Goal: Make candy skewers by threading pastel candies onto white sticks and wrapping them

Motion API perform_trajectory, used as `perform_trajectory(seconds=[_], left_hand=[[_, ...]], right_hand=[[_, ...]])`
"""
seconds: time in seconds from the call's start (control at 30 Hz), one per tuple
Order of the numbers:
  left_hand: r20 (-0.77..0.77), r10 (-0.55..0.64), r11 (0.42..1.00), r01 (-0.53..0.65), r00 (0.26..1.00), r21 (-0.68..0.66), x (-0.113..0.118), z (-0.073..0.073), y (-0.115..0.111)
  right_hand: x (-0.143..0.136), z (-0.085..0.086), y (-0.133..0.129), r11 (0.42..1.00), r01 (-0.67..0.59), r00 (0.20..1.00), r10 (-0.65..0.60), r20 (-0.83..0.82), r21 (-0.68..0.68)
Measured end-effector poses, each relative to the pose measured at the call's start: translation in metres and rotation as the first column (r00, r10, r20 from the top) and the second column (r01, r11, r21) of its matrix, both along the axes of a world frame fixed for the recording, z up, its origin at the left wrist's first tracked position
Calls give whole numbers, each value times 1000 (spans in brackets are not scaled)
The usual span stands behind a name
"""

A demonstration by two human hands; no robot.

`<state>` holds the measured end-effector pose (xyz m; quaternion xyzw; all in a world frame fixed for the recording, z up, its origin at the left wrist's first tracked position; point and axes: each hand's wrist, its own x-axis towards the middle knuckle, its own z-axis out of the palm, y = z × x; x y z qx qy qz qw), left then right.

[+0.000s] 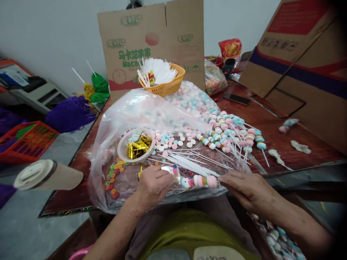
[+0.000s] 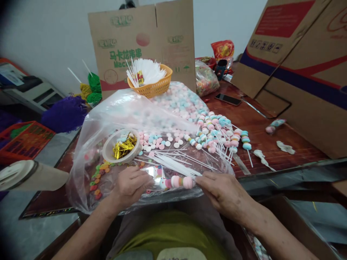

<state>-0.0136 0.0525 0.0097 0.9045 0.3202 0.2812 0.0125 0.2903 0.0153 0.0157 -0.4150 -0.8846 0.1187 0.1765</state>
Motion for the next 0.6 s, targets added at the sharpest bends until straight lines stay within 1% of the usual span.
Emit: perform_trajectory(seconds=[0.1, 0.17, 0.23, 0.3, 0.37, 0.43, 0.5, 0.53, 0.6], left_hand=[[-2, 29, 1000, -29, 1000, -8, 0, 2, 2], [-45, 33, 999, -34, 998, -34, 1, 3, 4], [-161, 19, 996, -33, 987, -83, 4, 3, 6], [-303, 10, 986, -60, 953, -156, 12, 3, 7], [-404, -18, 965, -90, 915, -248, 20, 2, 10], [-452, -79, 927, -101, 888, -361, 28, 4, 13], [-472, -125, 875, -127, 872, -466, 33, 7, 15], [-473, -133, 846, -149, 871, -512, 34, 9, 16], [-437, -137, 771, -181, 889, -611, 32, 13, 17]], right_hand=[[-1, 0, 2, 999, 41, 997, -41, -71, -3], [0, -1, 3, 999, 47, 994, -46, -101, 6], [-1, -2, 4, 1000, 29, 995, -28, -95, 12], [-4, 0, 4, 1000, -2, 998, 3, -65, 9], [-9, 3, 3, 999, -41, 999, 41, -25, -1], [-14, 9, 4, 996, -90, 996, 91, 17, -21], [-19, 14, 5, 995, -103, 993, 103, 55, -1], [-20, 16, 7, 996, -83, 994, 80, 74, 43], [-19, 17, 10, 980, -24, 994, 2, 109, 195]])
